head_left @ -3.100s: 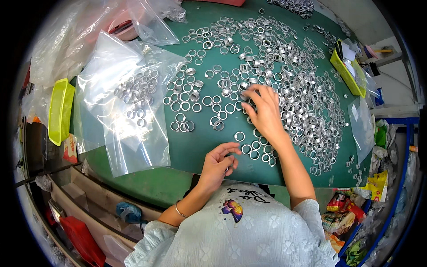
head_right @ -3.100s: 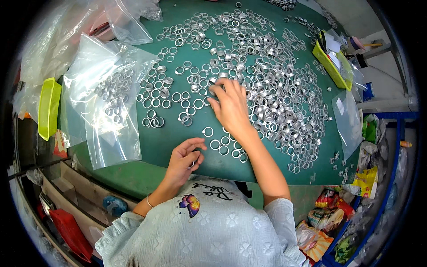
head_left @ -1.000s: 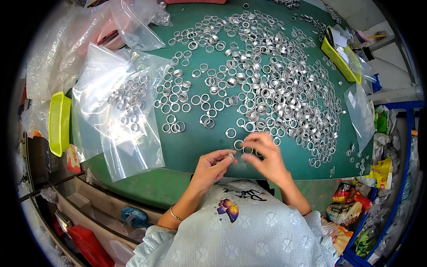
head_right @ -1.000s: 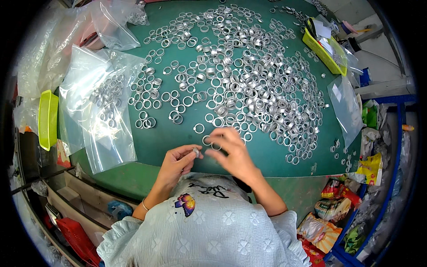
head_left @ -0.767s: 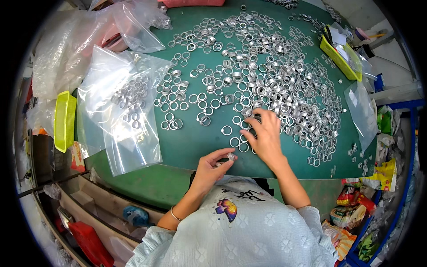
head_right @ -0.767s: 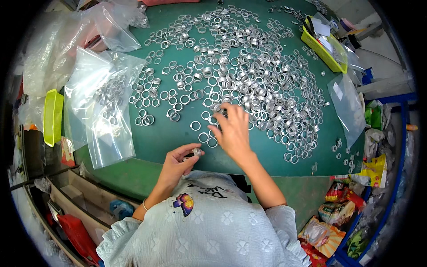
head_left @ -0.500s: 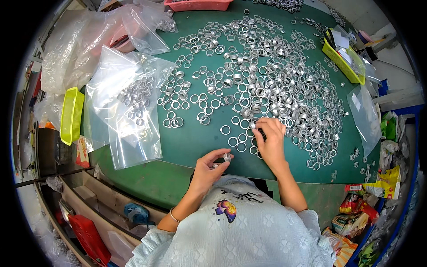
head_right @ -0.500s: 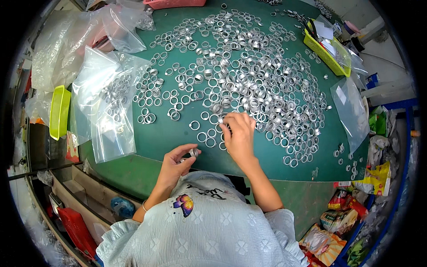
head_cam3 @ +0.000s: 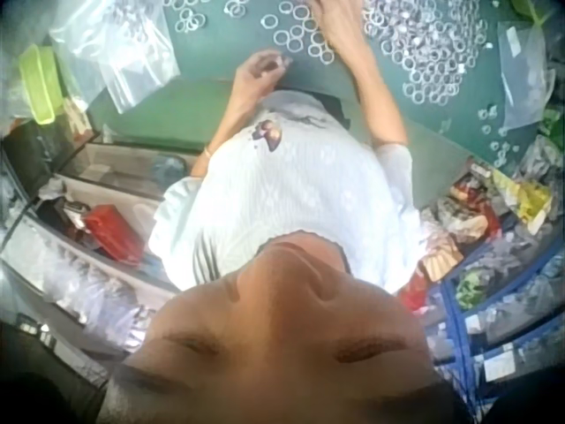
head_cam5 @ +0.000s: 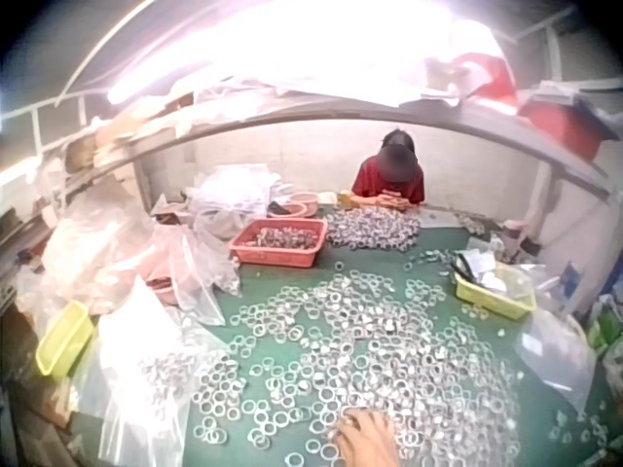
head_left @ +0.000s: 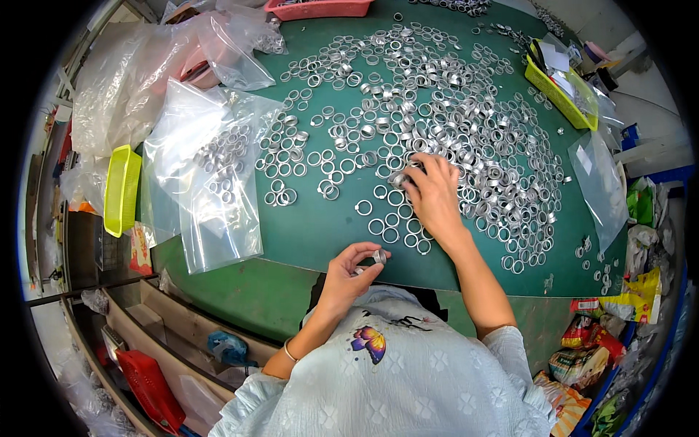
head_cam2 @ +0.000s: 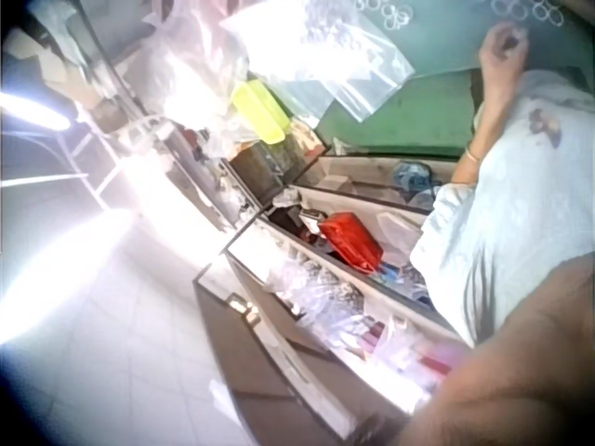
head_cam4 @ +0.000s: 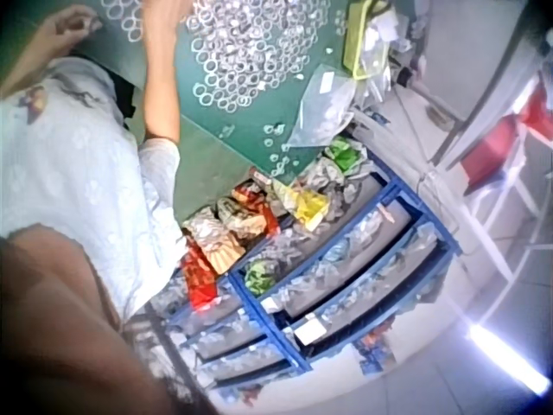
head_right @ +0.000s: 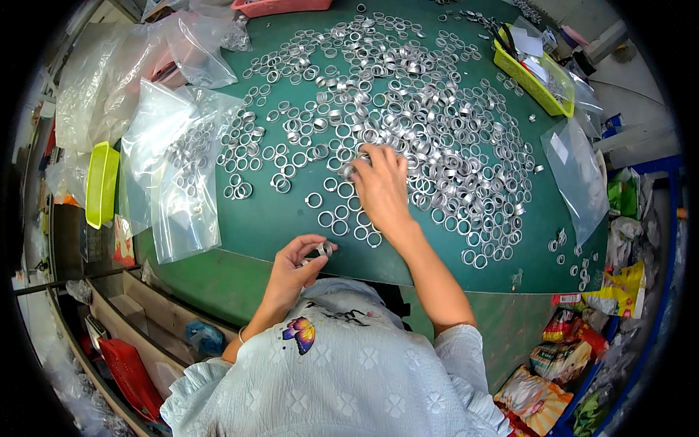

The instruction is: The person sorts small metal rings on a green work table, picking them up from a large pile, placing some into plastic bags, and moving others onto shelves.

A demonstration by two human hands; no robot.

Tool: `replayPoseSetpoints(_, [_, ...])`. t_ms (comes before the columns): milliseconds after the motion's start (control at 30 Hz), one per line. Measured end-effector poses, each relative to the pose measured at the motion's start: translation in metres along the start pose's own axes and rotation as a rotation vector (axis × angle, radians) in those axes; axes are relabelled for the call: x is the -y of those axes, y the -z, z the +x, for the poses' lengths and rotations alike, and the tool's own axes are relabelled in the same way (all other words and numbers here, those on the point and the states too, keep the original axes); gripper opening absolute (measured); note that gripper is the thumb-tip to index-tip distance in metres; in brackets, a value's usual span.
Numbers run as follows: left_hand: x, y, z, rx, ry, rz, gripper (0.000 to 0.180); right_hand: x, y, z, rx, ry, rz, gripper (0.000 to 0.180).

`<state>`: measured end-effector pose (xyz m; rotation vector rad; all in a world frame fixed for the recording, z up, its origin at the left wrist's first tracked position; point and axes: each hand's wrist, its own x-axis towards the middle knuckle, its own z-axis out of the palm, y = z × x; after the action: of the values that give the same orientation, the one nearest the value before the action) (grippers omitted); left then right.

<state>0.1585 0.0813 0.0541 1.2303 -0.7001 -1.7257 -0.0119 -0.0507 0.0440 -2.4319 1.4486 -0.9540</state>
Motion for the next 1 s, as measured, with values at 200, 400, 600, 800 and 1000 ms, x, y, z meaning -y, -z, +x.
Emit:
replayPoseSetpoints(200, [-0.001, 0.004, 0.003, -0.013, 0.018, 0.011, 0.03, -0.011, 0.022, -0.011, -0.093, -0.13, 0.049, 0.009])
replayPoseSetpoints(400, [-0.004, 0.003, 0.008, 0.007, 0.008, 0.039, 0.031, 0.005, 0.032, -0.027, -0.139, -0.31, 0.473, 0.007])
replayPoseSetpoints(600, [-0.008, 0.001, 0.01, 0.011, 0.019, 0.029, 0.032, 0.013, 0.036, -0.03, -0.218, -0.147, 0.369, 0.01])
replayPoseSetpoints(800, [-0.006, 0.004, 0.015, -0.044, 0.038, -0.001, 0.031, 0.011, 0.039, -0.043, -0.174, -0.115, 0.341, 0.012])
replayPoseSetpoints(1000, [-0.008, 0.004, 0.017, -0.085, 0.008, -0.002, 0.03, -0.009, 0.041, -0.071, -0.25, -0.33, 0.119, 0.012])
